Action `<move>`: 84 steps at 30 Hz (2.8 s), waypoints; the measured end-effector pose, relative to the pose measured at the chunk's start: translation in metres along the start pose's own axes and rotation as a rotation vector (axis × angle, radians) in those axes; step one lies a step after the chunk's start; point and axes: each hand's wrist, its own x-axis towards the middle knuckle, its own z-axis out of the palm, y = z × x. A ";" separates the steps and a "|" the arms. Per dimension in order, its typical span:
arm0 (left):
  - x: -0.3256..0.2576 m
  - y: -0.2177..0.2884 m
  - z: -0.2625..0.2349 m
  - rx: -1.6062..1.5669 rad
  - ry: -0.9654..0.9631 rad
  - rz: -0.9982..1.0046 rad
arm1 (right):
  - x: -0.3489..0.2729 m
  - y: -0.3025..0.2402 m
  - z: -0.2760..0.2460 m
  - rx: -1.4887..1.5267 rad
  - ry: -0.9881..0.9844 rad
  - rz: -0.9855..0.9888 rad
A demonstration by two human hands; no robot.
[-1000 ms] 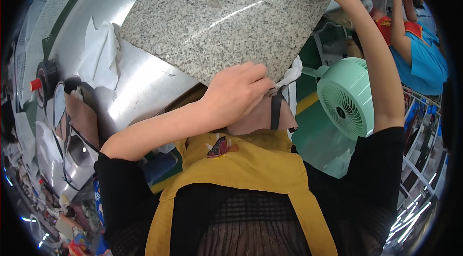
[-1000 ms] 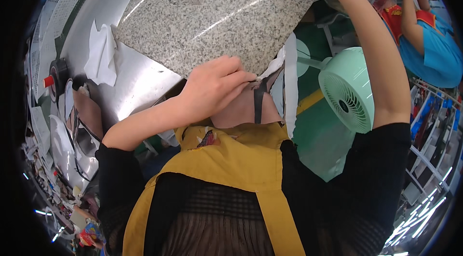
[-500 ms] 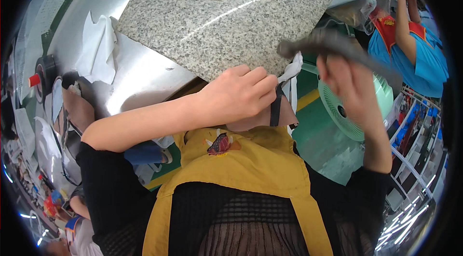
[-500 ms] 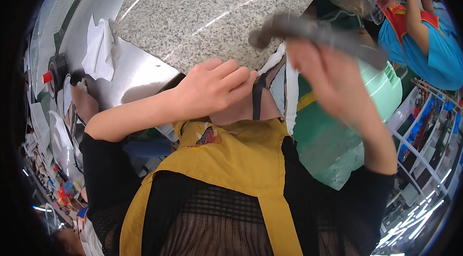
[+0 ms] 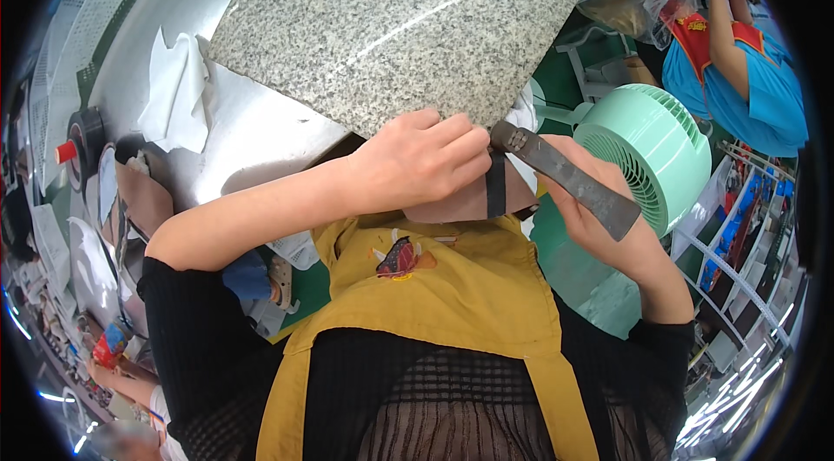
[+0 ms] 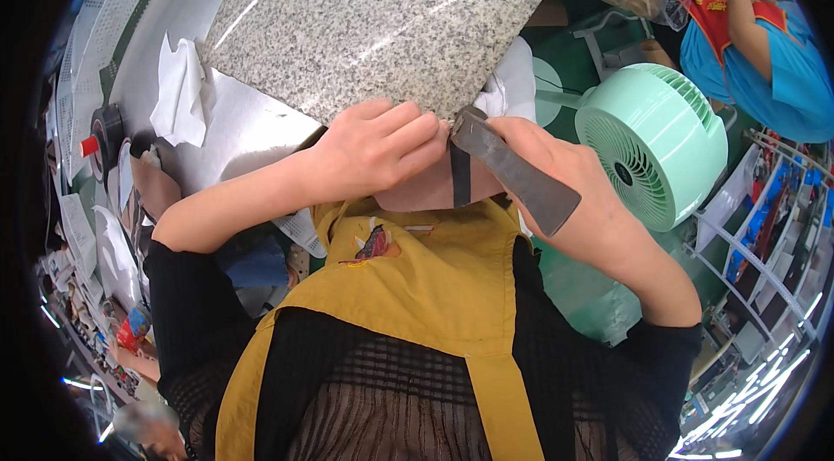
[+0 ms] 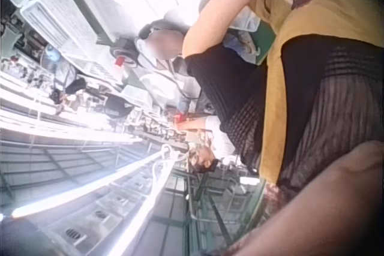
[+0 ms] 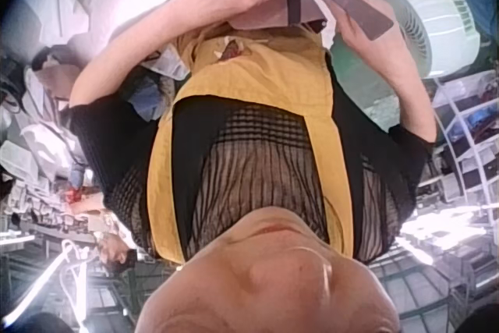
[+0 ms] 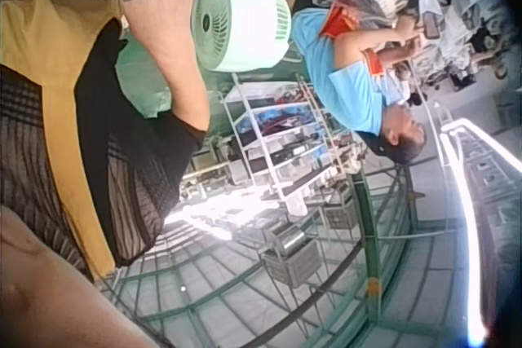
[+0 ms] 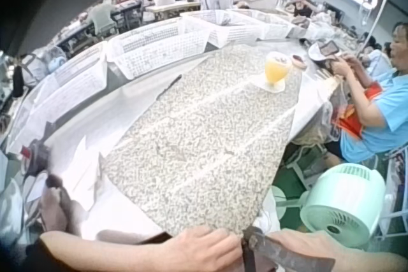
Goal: The person assembles sandals by applying glue to the sole and upper, then using a hammer to secure the components together. They repeat this process for multiple sandals, placing finished units into a white basket.
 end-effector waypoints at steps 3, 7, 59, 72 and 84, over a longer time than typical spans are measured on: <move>-0.002 0.000 0.000 -0.014 0.001 -0.004 | 0.003 -0.001 -0.006 0.009 -0.038 -0.015; -0.003 -0.002 0.002 -0.012 0.007 -0.004 | -0.005 0.006 0.007 -0.090 0.022 0.000; -0.028 -0.006 -0.013 -0.074 0.057 -0.147 | 0.011 0.000 0.007 -0.145 -0.117 -0.107; -0.032 -0.001 -0.016 -0.104 0.061 -0.250 | 0.020 -0.010 0.015 -0.221 -0.301 -0.051; -0.041 -0.003 -0.013 0.015 0.100 -0.090 | 0.021 -0.016 0.017 -0.055 -0.132 -0.087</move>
